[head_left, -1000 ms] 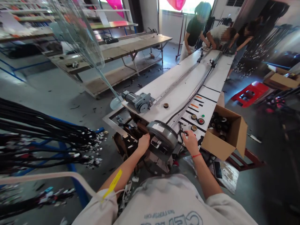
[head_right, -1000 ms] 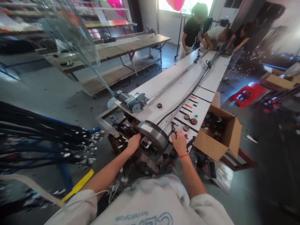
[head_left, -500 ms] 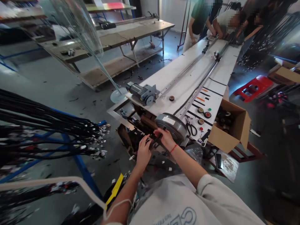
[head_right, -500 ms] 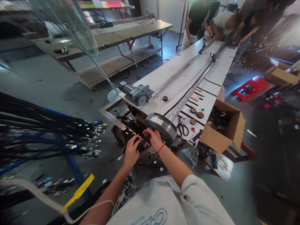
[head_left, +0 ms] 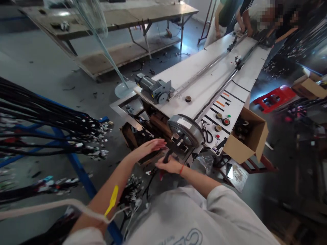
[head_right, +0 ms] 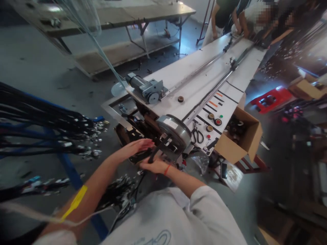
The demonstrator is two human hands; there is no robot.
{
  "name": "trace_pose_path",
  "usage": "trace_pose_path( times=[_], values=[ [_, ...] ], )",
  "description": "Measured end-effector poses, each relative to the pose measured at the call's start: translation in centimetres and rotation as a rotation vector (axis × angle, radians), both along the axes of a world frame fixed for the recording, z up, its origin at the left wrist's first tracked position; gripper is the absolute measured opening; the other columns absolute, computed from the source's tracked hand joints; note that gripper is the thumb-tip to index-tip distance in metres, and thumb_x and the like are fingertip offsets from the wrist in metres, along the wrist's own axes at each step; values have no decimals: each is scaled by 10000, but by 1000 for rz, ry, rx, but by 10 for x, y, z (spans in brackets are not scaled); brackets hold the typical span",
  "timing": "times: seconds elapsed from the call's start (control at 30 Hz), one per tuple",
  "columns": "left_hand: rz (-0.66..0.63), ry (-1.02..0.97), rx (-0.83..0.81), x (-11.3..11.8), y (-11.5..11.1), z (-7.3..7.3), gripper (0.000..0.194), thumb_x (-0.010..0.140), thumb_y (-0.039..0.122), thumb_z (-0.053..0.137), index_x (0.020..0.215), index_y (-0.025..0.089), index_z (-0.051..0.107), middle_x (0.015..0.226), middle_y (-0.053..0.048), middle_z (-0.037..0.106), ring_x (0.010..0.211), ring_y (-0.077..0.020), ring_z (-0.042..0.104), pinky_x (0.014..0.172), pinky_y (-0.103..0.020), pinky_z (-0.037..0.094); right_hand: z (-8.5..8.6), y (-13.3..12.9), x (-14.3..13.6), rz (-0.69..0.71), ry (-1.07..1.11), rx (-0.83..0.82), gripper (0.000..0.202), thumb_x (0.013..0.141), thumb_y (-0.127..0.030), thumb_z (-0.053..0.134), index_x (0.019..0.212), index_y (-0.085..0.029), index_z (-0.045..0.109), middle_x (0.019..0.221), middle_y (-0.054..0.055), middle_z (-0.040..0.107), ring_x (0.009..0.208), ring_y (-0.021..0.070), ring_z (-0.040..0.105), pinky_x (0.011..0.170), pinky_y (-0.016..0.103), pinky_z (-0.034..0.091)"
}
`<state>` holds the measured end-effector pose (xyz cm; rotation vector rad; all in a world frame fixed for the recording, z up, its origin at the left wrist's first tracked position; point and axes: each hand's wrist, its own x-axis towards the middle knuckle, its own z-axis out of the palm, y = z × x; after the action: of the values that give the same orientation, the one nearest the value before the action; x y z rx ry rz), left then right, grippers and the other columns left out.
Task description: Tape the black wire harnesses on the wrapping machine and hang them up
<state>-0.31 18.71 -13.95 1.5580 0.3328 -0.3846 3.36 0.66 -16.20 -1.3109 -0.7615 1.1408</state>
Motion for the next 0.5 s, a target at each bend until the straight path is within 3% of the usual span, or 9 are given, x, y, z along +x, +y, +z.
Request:
trace_pose_path(
  times=[0.1, 0.17, 0.27, 0.37, 0.5],
  values=[
    [-107, 48, -105, 54, -35, 30, 539, 934, 570, 467, 1257, 168, 624, 1274, -146, 672, 1116, -247, 657, 943, -361, 528, -7, 5, -31, 326, -174, 70, 448, 847, -502, 584, 539, -207, 449, 500, -49, 396, 537, 101, 366, 537, 237, 310],
    [-140, 73, -153, 65, -53, 45, 488, 951, 524, 470, 1236, 160, 626, 1240, -136, 690, 1080, -231, 670, 898, -339, 541, -9, 10, -46, 389, -254, 121, 374, 876, -477, 563, 615, -210, 533, 573, -37, 500, 607, 126, 454, 603, 238, 367],
    [-127, 96, -213, 50, -59, 64, 405, 967, 452, 472, 1175, 148, 641, 1120, -118, 726, 965, -206, 700, 822, -314, 552, -4, 16, -50, 249, -436, 39, 314, 925, -420, 537, 686, -220, 567, 686, -7, 580, 728, 166, 515, 733, 271, 427],
    [-36, 24, -225, 24, -47, 80, 320, 954, 331, 509, 1165, 122, 629, 986, -90, 722, 812, -158, 691, 786, -309, 550, -6, 28, -35, 91, -614, -136, 191, 893, -354, 620, 769, -209, 613, 842, 40, 627, 838, 192, 540, 840, 305, 435],
    [-25, -150, -96, 1, -35, 89, 296, 926, 262, 539, 1161, 102, 621, 933, -61, 684, 775, -118, 633, 802, -292, 527, -20, 54, -23, 84, -549, -267, 179, 845, -348, 692, 761, -197, 643, 837, 38, 651, 878, 201, 587, 896, 326, 453]
  ],
)
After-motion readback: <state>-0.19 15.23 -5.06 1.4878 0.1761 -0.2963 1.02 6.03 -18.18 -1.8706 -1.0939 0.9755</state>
